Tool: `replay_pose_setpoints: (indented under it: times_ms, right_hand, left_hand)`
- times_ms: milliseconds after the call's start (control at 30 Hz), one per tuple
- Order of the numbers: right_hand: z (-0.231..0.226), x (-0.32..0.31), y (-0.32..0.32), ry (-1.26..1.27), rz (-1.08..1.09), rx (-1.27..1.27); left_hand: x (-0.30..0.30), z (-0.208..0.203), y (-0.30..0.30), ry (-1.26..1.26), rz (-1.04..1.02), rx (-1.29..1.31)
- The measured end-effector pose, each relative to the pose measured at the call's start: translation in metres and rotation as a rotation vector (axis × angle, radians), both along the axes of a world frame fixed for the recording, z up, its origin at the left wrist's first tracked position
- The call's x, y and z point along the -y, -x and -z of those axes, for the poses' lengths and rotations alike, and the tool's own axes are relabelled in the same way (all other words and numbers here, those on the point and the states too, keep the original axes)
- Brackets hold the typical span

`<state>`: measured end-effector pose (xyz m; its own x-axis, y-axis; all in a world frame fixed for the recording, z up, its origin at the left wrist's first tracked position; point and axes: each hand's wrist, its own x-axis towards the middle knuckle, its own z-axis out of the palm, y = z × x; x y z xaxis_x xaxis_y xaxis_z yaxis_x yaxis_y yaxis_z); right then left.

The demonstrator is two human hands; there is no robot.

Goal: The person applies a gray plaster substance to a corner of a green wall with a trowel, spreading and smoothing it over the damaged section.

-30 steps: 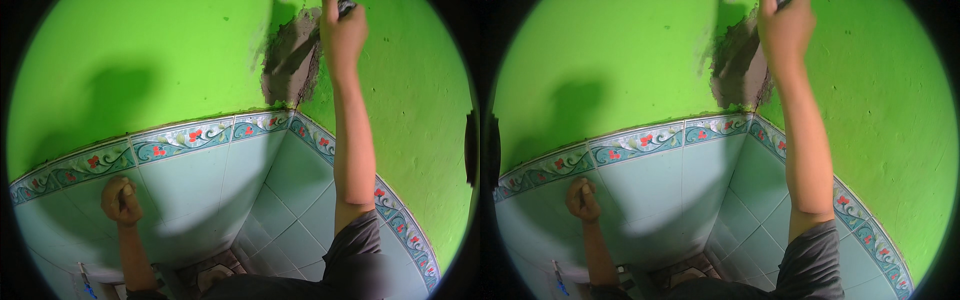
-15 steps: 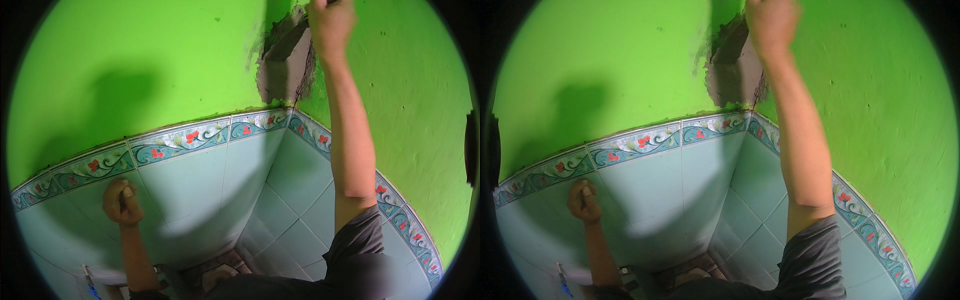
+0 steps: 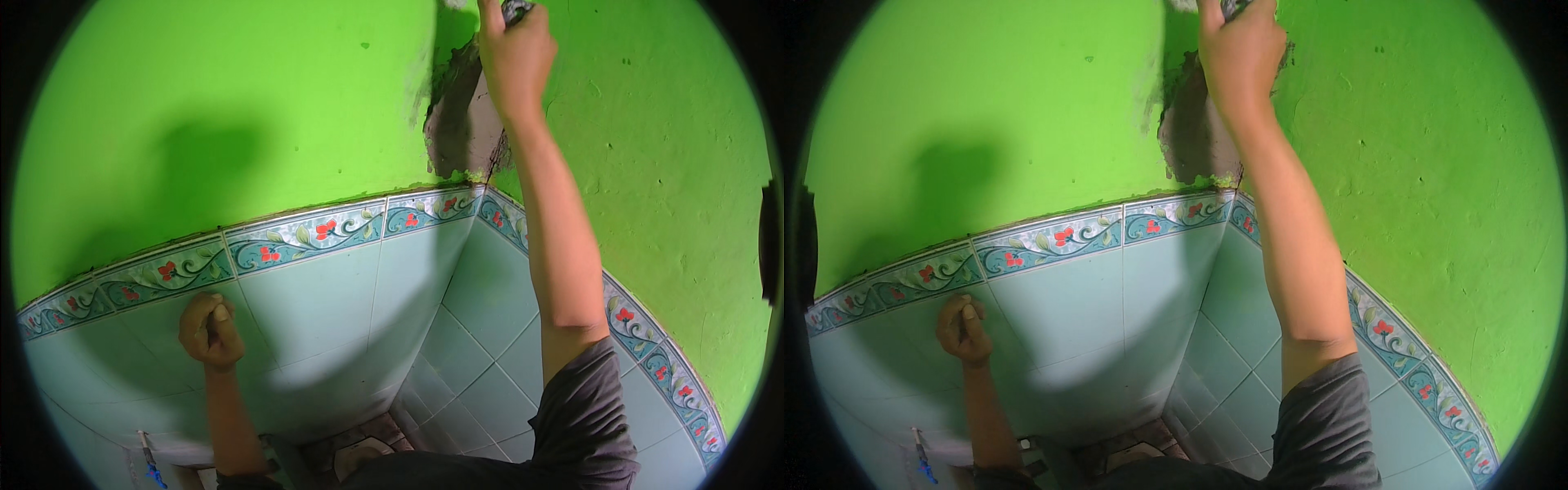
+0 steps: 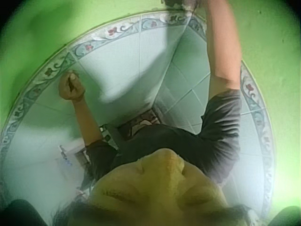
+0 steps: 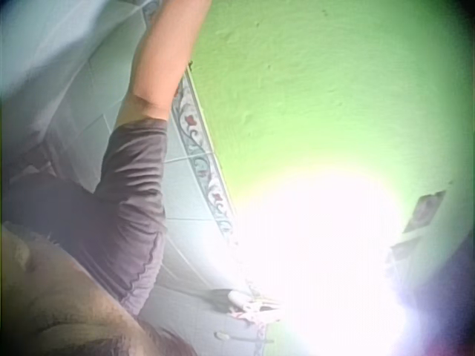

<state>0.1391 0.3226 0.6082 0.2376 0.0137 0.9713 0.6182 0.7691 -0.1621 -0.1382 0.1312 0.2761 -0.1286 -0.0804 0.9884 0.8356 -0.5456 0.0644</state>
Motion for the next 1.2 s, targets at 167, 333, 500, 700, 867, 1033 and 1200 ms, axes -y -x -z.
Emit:
replay_pose_setpoints:
  times_ms: [167, 333, 500, 700, 867, 1033, 1200]
  right_hand:
    - [-0.044, -0.013, -0.003, -0.104, 0.001, -0.099]
    - [-0.069, 0.013, -0.024, -0.163, -0.265, -0.211]
    - [-0.093, -0.002, -0.072, -0.177, -0.198, -0.288]
    - [-0.073, -0.002, -0.088, 0.025, -0.298, -0.446]
    - [0.007, 0.027, -0.073, 0.186, -0.878, -0.251]
    - [0.088, 0.057, -0.045, 0.347, -1.112, -0.204]
    - [0.158, 0.082, -0.017, 0.557, -1.362, -0.096]
  left_hand:
    - [0.001, -0.003, -0.003, 0.027, 0.052, 0.006]
    - [0.002, 0.002, 0.004, 0.001, -0.009, -0.020]
    - [-0.001, -0.001, -0.002, 0.019, -0.007, 0.009]
    - [0.003, 0.001, 0.003, 0.026, -0.004, 0.020]
    - [0.009, -0.003, 0.005, 0.095, 0.063, 0.070]
    - [0.030, -0.018, -0.012, 0.184, 0.165, 0.174]
    - [0.090, 0.004, -0.023, 0.296, 0.170, 0.398]
